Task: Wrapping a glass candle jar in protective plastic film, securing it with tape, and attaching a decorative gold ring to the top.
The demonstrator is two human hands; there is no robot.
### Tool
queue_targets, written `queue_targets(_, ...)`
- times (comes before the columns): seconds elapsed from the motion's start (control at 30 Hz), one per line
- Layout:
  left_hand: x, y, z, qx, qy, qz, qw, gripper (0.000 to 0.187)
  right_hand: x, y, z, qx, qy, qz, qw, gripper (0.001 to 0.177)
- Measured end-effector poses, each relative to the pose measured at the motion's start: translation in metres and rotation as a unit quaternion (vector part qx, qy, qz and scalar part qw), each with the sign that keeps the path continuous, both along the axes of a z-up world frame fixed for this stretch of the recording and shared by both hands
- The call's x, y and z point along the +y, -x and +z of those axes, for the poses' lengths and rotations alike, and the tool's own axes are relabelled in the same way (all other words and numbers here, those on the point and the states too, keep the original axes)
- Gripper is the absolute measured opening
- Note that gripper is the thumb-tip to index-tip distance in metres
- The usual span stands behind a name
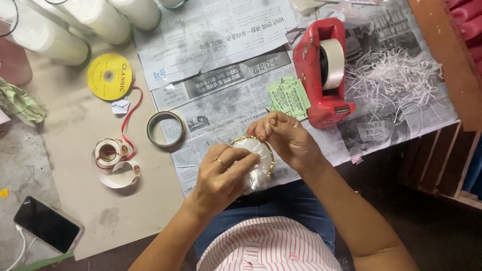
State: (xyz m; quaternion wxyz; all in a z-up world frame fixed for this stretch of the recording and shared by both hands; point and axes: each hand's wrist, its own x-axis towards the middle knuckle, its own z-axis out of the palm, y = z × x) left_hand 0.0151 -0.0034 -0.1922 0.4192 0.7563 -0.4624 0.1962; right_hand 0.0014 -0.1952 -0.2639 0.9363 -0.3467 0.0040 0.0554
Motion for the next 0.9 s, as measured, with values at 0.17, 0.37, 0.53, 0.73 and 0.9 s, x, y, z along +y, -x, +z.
queue_targets(0.17, 0.0, 0.002, -0.006, 0.01, -0.004, 0.046, 0.999, 0.022, -0.017, 0.02, -0.008, 0.001, 0.041, -0.04, 0.998, 0.025)
queue_targets(0.37, -0.01, 0.004, -0.001, 0.03, 0.003, 0.063, 0.998, 0.014, 0.0, 0.09, 0.006, 0.033, 0.066, -0.114, 0.991, 0.022)
queue_targets(0.53, -0.011, 0.008, 0.011, 0.047, -0.073, 0.064, 0.994, 0.018, 0.048, 0.105, 0.048, 0.039, 0.073, -0.152, 0.985, 0.022)
queue_targets(0.73, 0.012, -0.033, 0.033, 0.124, -0.196, -0.128, 0.964, 0.022, 0.034, 0.106, 0.039, 0.017, 0.191, -0.152, 0.97, 0.023)
queue_targets(0.9, 0.008, -0.048, 0.034, 0.183, -0.226, -0.149, 0.945, 0.012, 0.04, 0.109, 0.072, -0.052, 0.396, -0.189, 0.897, 0.019)
